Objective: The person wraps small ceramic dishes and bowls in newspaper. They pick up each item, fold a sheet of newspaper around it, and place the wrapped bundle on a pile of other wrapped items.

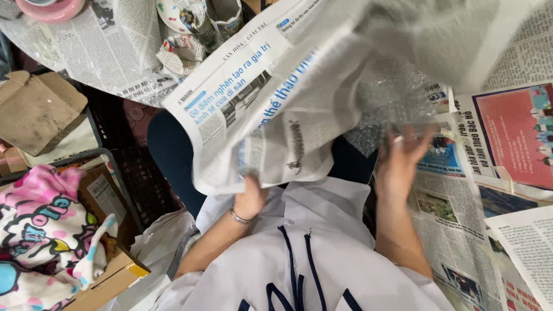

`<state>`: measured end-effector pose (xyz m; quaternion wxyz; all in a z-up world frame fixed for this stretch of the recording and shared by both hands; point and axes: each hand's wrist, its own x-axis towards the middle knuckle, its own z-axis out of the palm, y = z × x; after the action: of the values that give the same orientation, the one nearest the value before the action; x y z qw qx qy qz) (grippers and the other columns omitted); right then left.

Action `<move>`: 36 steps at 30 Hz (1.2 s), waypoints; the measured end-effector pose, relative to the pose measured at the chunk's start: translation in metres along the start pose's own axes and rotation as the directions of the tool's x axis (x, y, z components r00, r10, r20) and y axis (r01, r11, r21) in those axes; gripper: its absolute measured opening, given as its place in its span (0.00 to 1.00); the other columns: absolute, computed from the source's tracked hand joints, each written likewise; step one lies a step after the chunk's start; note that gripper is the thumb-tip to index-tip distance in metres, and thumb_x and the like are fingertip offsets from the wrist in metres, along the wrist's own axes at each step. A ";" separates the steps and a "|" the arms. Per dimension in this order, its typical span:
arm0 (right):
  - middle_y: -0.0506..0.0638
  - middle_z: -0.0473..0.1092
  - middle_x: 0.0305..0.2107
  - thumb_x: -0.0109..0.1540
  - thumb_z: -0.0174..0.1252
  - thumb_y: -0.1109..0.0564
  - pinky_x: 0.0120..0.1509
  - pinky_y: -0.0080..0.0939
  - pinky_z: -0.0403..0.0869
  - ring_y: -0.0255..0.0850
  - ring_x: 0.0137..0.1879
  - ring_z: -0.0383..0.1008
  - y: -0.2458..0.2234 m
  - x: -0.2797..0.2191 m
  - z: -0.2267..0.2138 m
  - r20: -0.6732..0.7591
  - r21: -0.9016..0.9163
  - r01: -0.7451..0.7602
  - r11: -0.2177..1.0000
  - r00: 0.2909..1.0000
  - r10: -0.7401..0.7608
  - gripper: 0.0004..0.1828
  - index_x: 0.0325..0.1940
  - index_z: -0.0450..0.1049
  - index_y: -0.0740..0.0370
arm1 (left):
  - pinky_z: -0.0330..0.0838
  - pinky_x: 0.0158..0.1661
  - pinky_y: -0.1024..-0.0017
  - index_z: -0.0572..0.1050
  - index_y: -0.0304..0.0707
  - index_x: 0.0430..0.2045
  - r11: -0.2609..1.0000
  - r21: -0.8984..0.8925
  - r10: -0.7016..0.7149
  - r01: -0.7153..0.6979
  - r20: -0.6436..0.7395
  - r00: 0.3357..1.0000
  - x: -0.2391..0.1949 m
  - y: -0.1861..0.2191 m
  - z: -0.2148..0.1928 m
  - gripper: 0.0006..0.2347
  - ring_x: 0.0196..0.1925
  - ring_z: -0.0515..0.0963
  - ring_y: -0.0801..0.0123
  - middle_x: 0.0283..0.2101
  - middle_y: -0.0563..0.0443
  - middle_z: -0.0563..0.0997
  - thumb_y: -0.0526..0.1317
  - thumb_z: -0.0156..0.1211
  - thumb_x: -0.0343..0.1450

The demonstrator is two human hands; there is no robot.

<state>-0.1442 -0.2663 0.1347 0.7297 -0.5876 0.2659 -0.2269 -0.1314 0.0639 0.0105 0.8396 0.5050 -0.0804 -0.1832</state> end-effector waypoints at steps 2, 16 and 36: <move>0.71 0.49 0.75 0.70 0.56 0.38 0.74 0.69 0.68 0.64 0.76 0.60 0.013 -0.026 0.004 0.154 -0.100 -0.140 0.985 0.976 0.154 0.50 0.84 0.30 0.41 | 0.60 0.71 0.60 0.56 0.34 0.71 0.960 0.281 -0.043 0.018 0.082 0.996 -0.007 -0.017 0.009 0.23 0.74 0.65 0.55 0.73 0.40 0.63 0.48 0.40 0.83; 0.58 0.73 0.54 0.69 0.50 0.49 0.58 0.52 0.75 0.48 0.57 0.75 0.046 -0.061 -0.013 0.195 0.155 -0.681 0.715 0.731 0.654 0.27 0.67 0.66 0.68 | 0.56 0.71 0.41 0.43 0.44 0.77 0.488 -0.582 -0.222 0.651 0.638 0.737 0.001 0.039 0.071 0.40 0.78 0.58 0.50 0.78 0.45 0.55 0.67 0.42 0.75; 0.50 0.73 0.44 0.68 0.58 0.68 0.56 0.36 0.72 0.35 0.48 0.73 0.035 -0.063 -0.170 -0.080 -0.204 -0.258 0.944 0.966 0.247 0.11 0.52 0.66 0.61 | 0.63 0.71 0.63 0.58 0.31 0.72 0.965 -0.217 -0.178 0.148 -0.125 0.976 0.065 0.185 -0.110 0.50 0.70 0.71 0.56 0.69 0.36 0.71 0.77 0.44 0.64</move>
<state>-0.3022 -0.3442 0.0795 0.6785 -0.6171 0.3810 -0.1172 0.0060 0.2068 0.1174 0.8731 0.4318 0.0415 -0.2223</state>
